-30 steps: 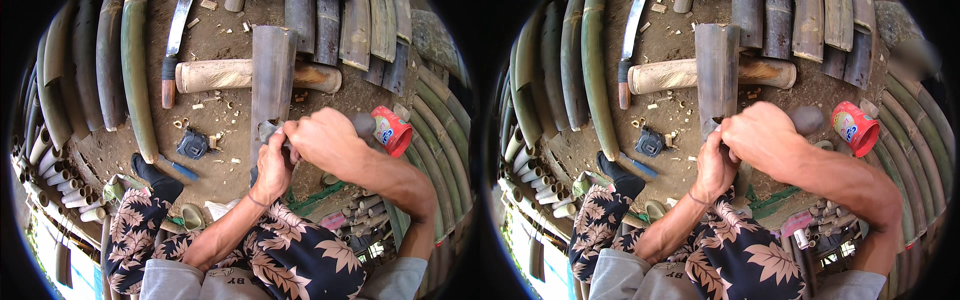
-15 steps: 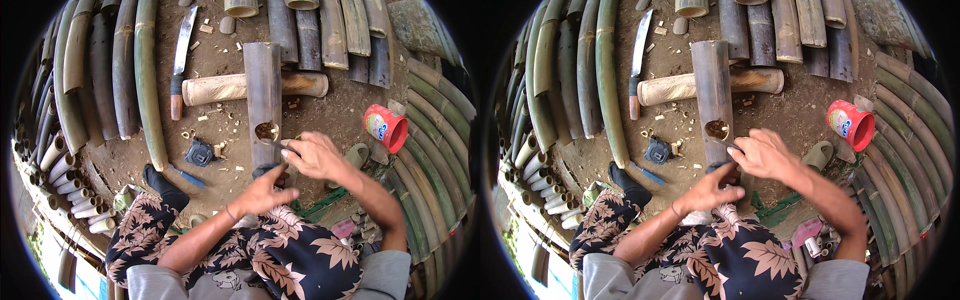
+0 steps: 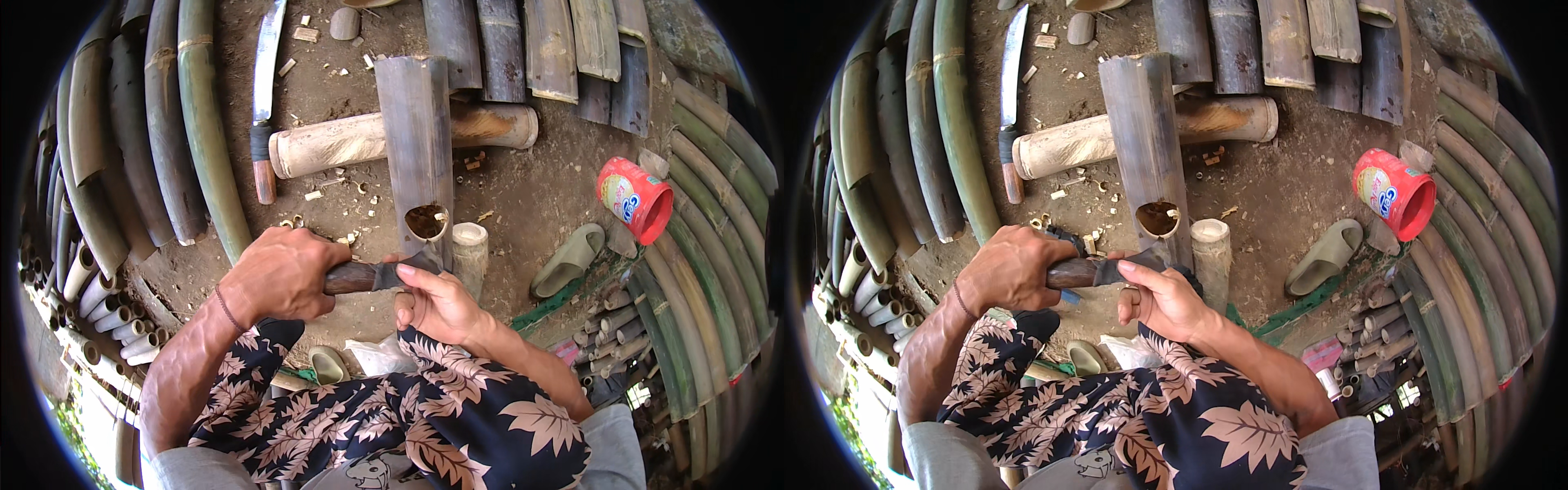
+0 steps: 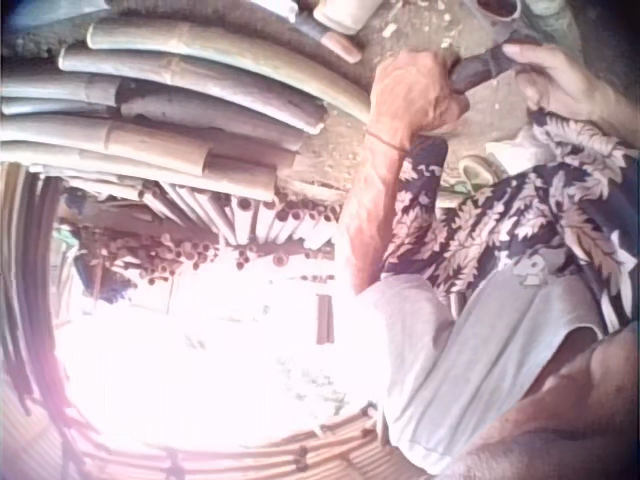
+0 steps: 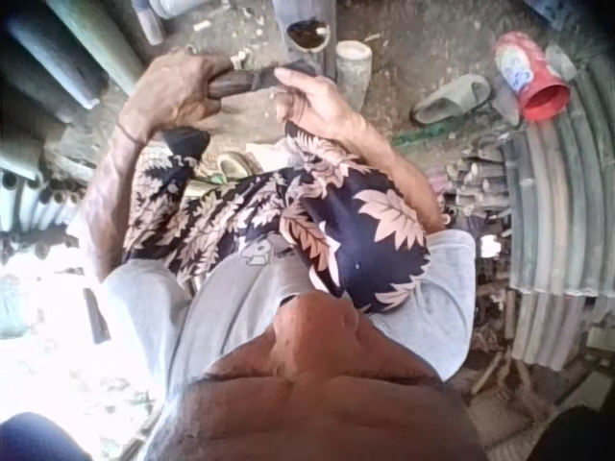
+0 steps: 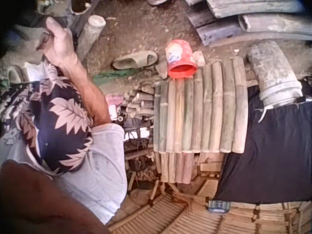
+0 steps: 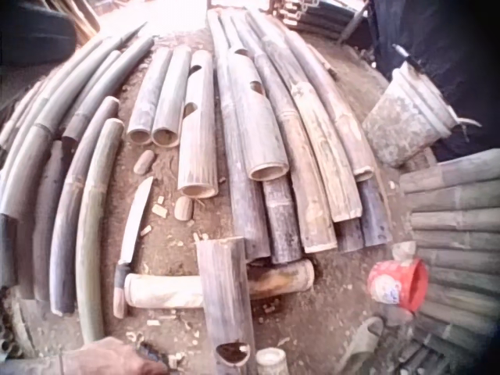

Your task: The person carves a hole in a bamboo pole with a hooked knife, measures lengths of several bamboo poles using a tape measure, and cuts a smaller bamboo pole with a handsaw.

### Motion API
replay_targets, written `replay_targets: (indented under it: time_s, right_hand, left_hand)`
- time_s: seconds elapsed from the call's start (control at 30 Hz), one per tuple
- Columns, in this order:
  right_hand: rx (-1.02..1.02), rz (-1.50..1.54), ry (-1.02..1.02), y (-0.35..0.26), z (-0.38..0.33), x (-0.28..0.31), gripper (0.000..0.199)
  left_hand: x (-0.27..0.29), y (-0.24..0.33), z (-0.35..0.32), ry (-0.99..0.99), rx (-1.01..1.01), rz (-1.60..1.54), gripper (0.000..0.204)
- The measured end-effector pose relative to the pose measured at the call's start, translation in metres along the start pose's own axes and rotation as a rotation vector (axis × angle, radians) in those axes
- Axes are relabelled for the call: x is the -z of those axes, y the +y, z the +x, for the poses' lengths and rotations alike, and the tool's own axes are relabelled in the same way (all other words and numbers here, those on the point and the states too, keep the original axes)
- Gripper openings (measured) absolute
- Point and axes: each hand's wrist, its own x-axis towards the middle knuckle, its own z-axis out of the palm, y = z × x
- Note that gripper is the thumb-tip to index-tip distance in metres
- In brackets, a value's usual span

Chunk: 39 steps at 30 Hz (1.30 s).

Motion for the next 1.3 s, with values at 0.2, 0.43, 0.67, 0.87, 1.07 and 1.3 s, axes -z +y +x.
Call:
replay_targets:
  time_s: [0.2, 0.43, 0.67, 0.87, 1.07, 1.3]
  right_hand:
    - [0.113, -0.481, 0.308, 0.002, 0.000, -0.004, 0.027]
    - [0.325, -0.945, 0.493, 0.002, -0.005, 0.010, 0.023]
    - [0.525, -1.265, 0.721, -0.005, 0.004, 0.022, 0.021]
    - [0.635, -1.260, 0.542, 0.005, -0.024, 0.028, 0.019]
    - [0.902, -1.574, 1.078, -0.111, -0.060, 0.068, 0.039]
    - [0.816, -1.966, 1.241, -0.138, -0.048, 0.151, 0.055]
  left_hand:
    - [-0.110, -0.006, 0.003, 0.255, 0.119, -0.398, 0.032]
    - [-0.179, 0.074, 0.031, 0.381, 0.394, -0.958, 0.037]
    - [-0.195, 0.129, 0.070, 0.545, 0.503, -1.173, 0.030]
    - [-0.185, 0.118, 0.046, 0.458, 0.135, -1.059, 0.062]
    - [-0.161, -0.047, 0.003, 1.259, 0.838, -0.076, 0.084]
    - [-0.166, -0.110, -0.053, 0.918, 1.029, -0.464, 0.077]
